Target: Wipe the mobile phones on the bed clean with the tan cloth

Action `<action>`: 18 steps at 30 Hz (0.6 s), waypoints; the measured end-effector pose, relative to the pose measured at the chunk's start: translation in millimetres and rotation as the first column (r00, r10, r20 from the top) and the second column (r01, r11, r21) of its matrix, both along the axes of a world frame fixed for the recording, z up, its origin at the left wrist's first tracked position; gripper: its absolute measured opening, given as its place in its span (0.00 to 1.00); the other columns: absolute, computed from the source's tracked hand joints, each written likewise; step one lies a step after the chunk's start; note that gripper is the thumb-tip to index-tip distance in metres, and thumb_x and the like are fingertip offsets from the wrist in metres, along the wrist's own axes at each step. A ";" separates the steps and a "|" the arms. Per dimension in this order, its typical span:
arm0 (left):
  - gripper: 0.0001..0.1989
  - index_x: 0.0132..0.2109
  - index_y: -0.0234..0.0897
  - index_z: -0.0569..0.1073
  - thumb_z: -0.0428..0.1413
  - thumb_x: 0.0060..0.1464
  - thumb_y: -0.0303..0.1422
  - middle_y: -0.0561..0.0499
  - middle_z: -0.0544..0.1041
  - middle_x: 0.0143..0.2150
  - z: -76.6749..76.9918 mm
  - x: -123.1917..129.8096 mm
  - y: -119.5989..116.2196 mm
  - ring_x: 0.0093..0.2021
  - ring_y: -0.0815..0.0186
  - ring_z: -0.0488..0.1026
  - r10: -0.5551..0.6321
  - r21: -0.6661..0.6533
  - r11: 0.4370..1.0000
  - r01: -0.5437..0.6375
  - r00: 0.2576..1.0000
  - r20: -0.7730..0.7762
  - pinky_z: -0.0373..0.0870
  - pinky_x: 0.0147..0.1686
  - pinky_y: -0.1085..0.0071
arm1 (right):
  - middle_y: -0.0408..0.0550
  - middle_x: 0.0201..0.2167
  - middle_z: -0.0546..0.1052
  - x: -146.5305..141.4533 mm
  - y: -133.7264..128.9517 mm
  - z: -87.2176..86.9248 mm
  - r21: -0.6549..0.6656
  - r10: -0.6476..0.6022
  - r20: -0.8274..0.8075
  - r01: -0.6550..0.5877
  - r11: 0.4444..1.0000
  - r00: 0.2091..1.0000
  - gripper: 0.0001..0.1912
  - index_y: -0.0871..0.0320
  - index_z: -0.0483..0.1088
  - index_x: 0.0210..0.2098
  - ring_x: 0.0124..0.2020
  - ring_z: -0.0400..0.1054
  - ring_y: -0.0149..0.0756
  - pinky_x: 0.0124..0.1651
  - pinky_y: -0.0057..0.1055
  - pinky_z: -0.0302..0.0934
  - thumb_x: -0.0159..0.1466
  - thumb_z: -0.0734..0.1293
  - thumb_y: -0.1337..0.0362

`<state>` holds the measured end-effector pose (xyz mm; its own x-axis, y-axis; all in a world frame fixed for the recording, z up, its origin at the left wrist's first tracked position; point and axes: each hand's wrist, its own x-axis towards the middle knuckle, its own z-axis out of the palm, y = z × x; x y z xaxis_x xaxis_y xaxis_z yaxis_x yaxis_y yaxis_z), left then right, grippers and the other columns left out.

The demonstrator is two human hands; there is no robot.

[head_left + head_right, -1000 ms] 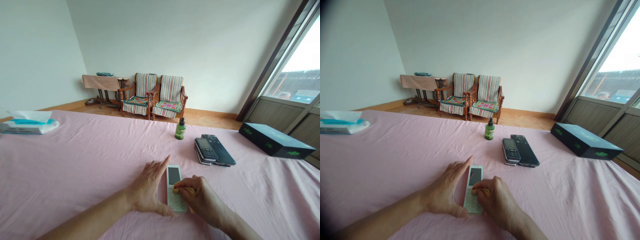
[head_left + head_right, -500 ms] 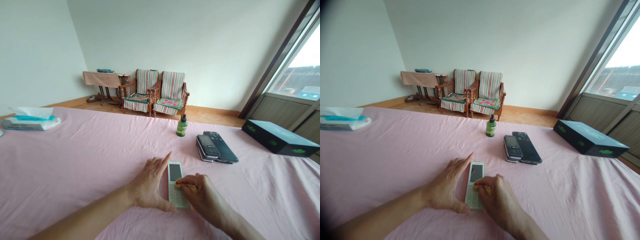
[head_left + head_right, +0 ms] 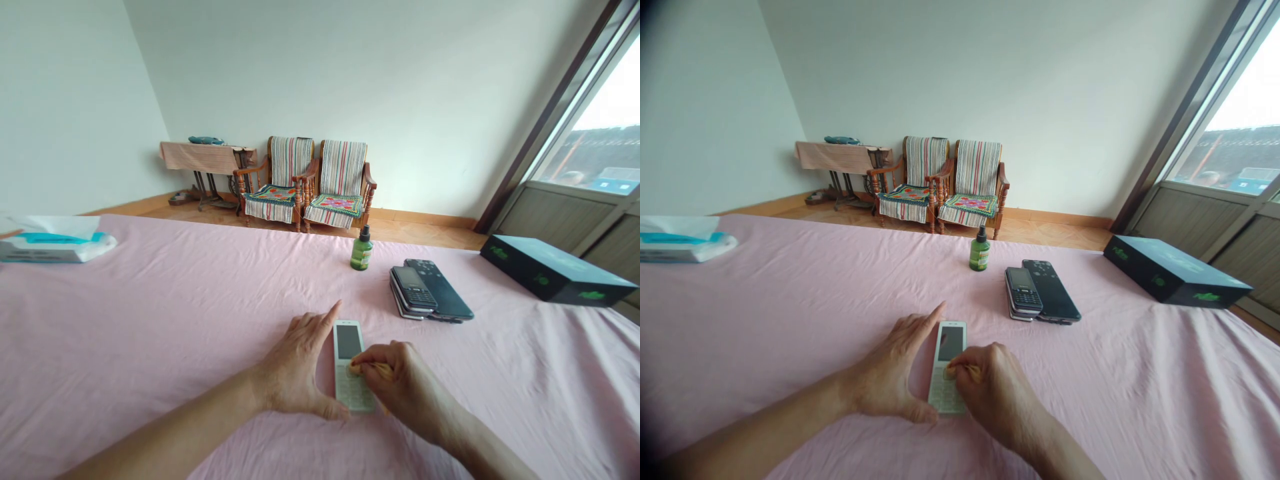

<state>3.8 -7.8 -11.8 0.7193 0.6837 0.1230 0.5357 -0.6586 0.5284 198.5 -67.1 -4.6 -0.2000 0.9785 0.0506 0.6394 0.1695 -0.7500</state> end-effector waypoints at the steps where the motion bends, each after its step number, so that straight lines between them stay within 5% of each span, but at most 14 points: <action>1: 0.67 0.68 0.40 0.30 0.64 0.33 0.54 0.36 0.55 0.65 -0.4 -0.3 0.0 0.63 0.41 0.52 -0.002 0.002 1.000 0.002 1.000 -0.001 0.43 0.60 0.40 | 0.42 0.22 0.78 0.2 0.1 -0.1 -0.009 -0.010 -0.001 0.010 1.000 1.000 0.15 0.56 0.78 0.28 0.23 0.69 0.30 0.24 0.23 0.52 0.58 0.59 0.70; 18: 0.69 0.68 0.45 0.29 0.66 0.30 0.55 0.38 0.57 0.63 -3.5 -1.7 0.4 0.61 0.41 0.53 0.009 0.009 1.000 -0.009 1.000 0.029 0.45 0.58 0.40 | 0.42 0.21 0.77 0.3 1.5 3.2 0.074 0.000 0.027 -0.002 0.997 1.000 0.15 0.57 0.78 0.29 0.21 0.67 0.28 0.25 0.23 0.53 0.57 0.59 0.72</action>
<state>2.1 -7.4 -15.3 0.7091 0.6891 0.1495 0.5264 -0.6585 0.5379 198.8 -65.6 -1.3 -0.2031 0.9721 0.1176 0.6591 0.2245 -0.7178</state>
